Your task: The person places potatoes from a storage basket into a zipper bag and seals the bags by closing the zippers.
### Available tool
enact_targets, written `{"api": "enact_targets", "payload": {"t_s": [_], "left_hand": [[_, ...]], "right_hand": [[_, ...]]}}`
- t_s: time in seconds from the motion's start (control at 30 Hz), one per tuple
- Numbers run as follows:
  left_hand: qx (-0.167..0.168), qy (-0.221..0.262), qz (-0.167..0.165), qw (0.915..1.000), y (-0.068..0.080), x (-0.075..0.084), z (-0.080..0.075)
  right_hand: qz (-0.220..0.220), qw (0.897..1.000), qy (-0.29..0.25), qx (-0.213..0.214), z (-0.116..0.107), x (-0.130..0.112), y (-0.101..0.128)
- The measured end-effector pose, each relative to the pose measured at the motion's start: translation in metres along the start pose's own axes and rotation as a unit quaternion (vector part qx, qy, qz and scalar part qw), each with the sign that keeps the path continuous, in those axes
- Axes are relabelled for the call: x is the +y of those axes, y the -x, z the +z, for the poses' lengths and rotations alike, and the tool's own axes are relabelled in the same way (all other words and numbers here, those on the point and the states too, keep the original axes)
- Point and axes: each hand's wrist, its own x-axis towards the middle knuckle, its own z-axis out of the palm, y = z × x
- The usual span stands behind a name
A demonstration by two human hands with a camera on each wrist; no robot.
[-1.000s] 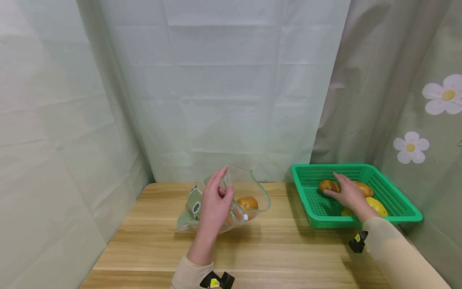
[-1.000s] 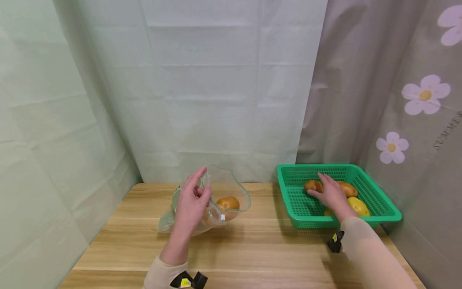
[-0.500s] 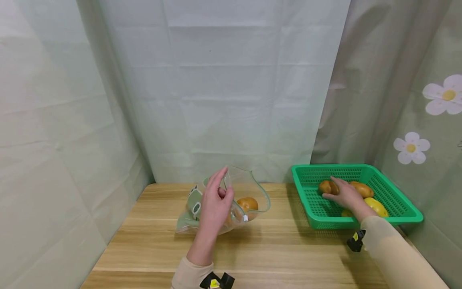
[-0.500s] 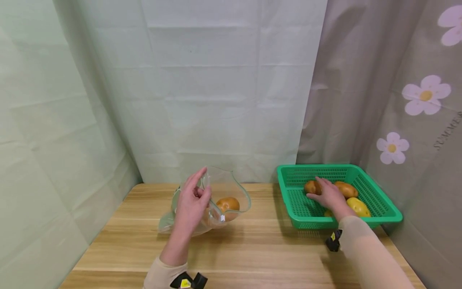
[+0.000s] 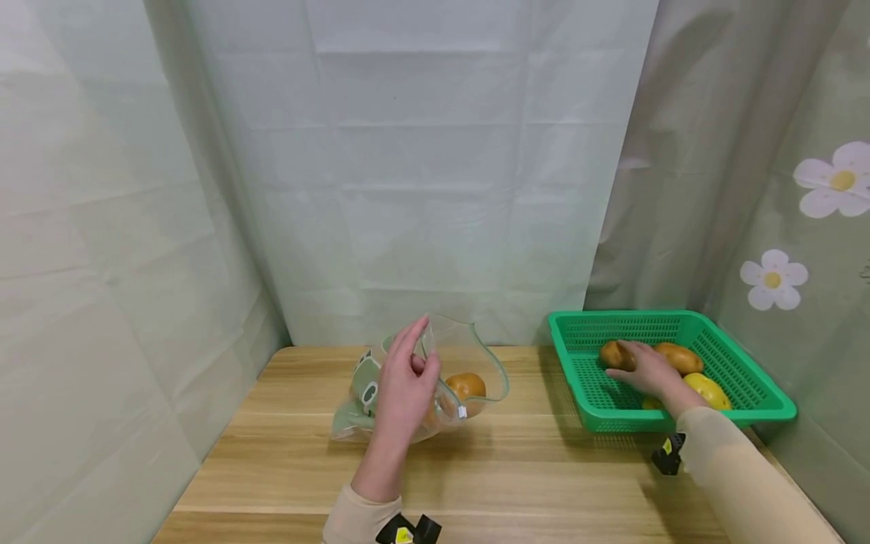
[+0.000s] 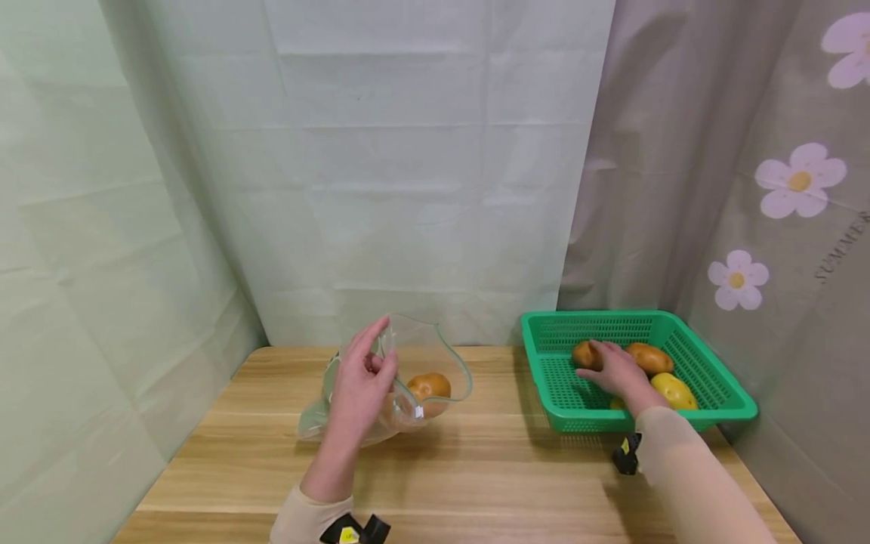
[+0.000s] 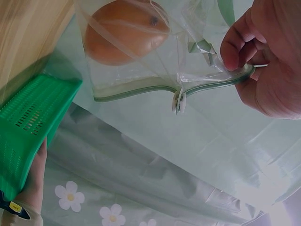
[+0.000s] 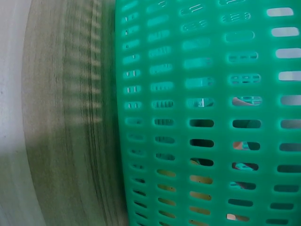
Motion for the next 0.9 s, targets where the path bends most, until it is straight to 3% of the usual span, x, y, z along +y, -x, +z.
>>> {"api": "enact_targets", "payload": {"t_s": [0.37, 0.9], "left_hand": [[-0.001, -0.002, 0.002, 1.0000, 0.0006, 0.0005, -0.0002], [-0.003, 0.000, 0.003, 1.0000, -0.0001, -0.0003, -0.0001]], "right_hand": [[0.016, 1.000, 0.013, 0.007, -0.0012, -0.0044, 0.0008], [-0.004, 1.000, -0.001, 0.008, 0.0010, -0.0040, -0.0014]]}}
